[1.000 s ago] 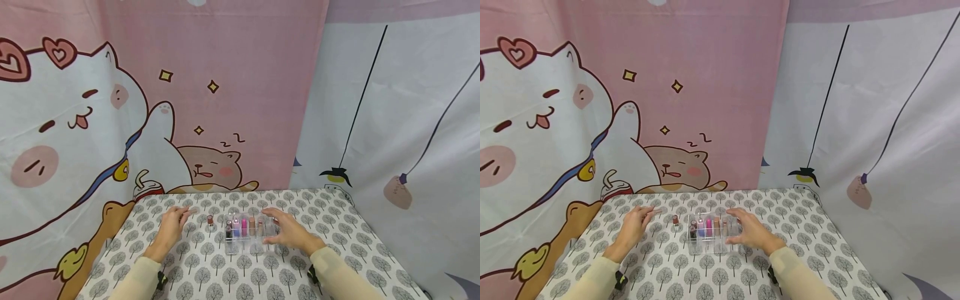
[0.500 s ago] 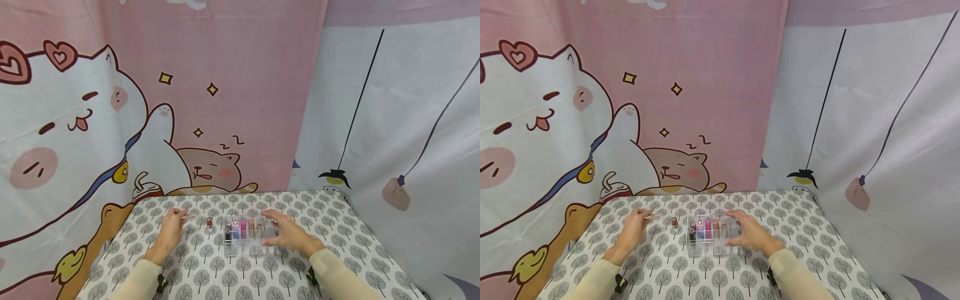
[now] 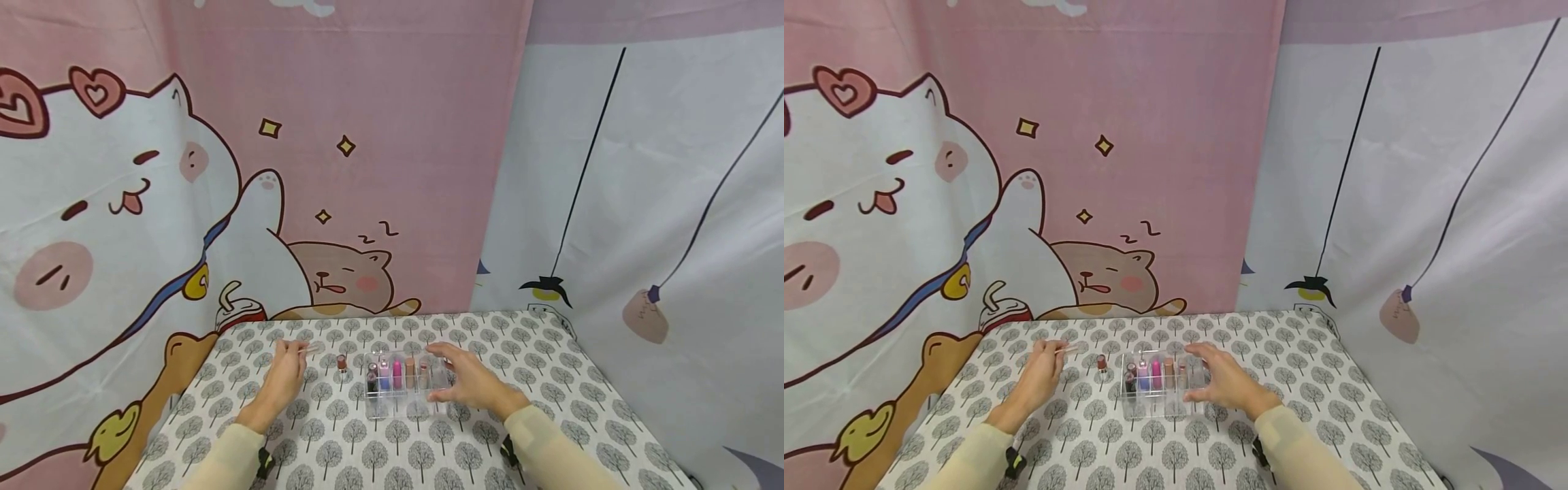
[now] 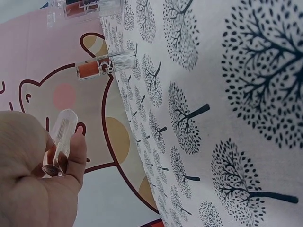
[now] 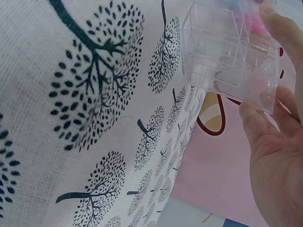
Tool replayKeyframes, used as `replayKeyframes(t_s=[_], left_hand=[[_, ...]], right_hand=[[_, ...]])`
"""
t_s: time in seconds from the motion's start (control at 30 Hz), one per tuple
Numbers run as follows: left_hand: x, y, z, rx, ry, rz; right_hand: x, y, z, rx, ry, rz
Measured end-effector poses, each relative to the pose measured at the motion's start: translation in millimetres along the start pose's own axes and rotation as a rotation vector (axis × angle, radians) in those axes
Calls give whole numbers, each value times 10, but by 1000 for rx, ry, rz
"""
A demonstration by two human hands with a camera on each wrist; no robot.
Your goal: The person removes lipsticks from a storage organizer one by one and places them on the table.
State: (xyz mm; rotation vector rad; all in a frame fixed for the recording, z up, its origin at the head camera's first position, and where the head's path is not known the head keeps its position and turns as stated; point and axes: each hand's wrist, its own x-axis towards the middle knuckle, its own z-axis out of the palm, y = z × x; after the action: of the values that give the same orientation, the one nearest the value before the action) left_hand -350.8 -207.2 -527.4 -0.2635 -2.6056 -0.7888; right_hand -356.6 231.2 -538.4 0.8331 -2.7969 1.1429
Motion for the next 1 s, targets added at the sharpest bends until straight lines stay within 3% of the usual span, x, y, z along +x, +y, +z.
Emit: replayKeyframes(t_s=[0.3,0.57,0.73,1.0], left_hand=[[5,-13,39,-2,-43,-17],[-4,5,48,-139,-150,-4],[-20,-13,76,-164,-214,-36],[-11,1,116,-168,-203,-7]], right_hand=[[0,12,6,18,-10,1],[5,15,-8,29,-5,-6],[-8,28,8,34,-16,2],[6,23,6,12,-3,-16]])
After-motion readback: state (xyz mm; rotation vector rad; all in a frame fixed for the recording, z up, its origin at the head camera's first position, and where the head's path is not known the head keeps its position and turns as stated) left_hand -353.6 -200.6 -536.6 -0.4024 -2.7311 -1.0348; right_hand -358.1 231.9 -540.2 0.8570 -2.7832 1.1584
